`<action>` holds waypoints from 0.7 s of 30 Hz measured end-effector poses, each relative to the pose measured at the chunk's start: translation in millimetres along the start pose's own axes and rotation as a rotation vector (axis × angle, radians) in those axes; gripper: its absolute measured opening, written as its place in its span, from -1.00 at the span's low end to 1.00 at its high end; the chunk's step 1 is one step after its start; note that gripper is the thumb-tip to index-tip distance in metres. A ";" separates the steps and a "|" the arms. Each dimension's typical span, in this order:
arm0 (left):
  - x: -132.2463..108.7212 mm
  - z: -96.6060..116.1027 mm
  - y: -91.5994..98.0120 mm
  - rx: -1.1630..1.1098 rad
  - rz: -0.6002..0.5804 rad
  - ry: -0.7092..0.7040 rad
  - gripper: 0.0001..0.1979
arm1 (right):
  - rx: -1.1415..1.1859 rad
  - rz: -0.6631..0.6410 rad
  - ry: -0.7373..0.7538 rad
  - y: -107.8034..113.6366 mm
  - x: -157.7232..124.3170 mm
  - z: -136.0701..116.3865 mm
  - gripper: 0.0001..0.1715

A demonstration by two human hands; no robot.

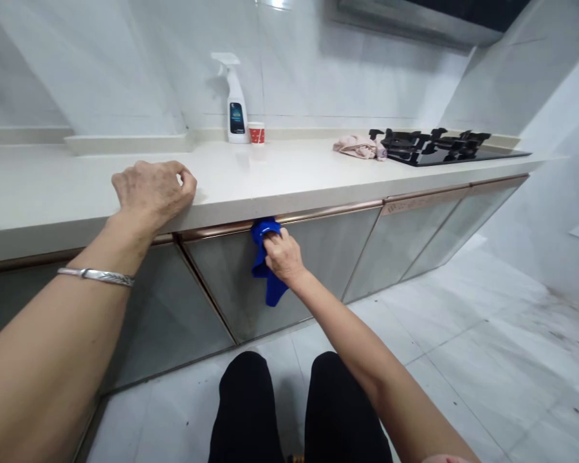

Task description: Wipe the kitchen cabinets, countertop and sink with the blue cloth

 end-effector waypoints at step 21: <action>4.9 -37.7 -17.5 -0.186 -0.021 -0.032 -0.49 | 0.013 0.406 -0.299 -16.3 -22.1 28.5 -0.77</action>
Point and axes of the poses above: each hand's wrist, its own x-axis towards the middle knuckle, its own y-axis out of the back of the hand, z = x × y, the point moved 7 cm from there along x, towards the middle knuckle, and after that the axes turned 1 degree about -x, right-handed, at the moved point
